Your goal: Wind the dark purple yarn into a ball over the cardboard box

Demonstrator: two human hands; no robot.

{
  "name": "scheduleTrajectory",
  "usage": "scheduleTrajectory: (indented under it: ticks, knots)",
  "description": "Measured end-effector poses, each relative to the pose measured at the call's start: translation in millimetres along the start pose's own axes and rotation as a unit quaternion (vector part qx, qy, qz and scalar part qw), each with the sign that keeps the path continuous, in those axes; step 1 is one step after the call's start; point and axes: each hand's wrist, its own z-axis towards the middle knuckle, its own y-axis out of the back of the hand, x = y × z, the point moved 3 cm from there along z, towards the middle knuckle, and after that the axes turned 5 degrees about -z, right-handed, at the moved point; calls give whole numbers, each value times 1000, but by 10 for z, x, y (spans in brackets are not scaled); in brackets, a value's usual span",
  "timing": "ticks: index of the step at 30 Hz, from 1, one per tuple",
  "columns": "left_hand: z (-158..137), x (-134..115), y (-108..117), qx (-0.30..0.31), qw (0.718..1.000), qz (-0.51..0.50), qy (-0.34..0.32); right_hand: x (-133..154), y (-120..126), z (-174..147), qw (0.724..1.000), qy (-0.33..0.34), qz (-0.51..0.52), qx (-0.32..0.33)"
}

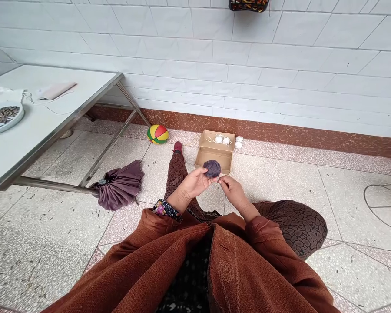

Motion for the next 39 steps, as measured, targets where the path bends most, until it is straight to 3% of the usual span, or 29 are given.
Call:
scheduleTrajectory:
  ticks: [5, 8, 11, 15, 19, 22, 25, 29, 32, 35, 39]
  knots:
    - [-20, -31, 40, -59, 984, 135, -99, 258, 156, -10, 996, 73, 17, 45]
    - [-51, -68, 19, -41, 974, 188, -120, 440, 372, 98, 995, 87, 38, 40]
    - [-82, -78, -22, 8, 969, 231, -93, 524, 534, 302, 995, 87, 46, 10]
    - [-146, -48, -96, 93, 978, 180, -46, 419, 490, 504, 993, 38, 110, -36]
    - [-184, -35, -133, 113, 990, 77, -21, 214, 213, 432, 985, -29, 161, -62]
    - [-149, -57, -109, 102, 993, 48, -25, 122, 45, 237, 989, -38, 134, -54]
    - [-72, -99, -20, 65, 995, 63, -47, 140, 22, 40, 995, -26, 92, -4]
    - [8, -162, 121, -22, 978, 178, -104, 373, 202, -9, 994, 34, 73, 81]
    - [14, -178, 137, -40, 955, 268, -121, 565, 398, 183, 993, 72, 65, 62]
    - [-11, -155, 84, 3, 947, 304, -102, 628, 524, 450, 994, 87, 70, 10]
    - [-70, -127, 7, 77, 967, 223, -93, 489, 475, 650, 992, 58, 110, -17]
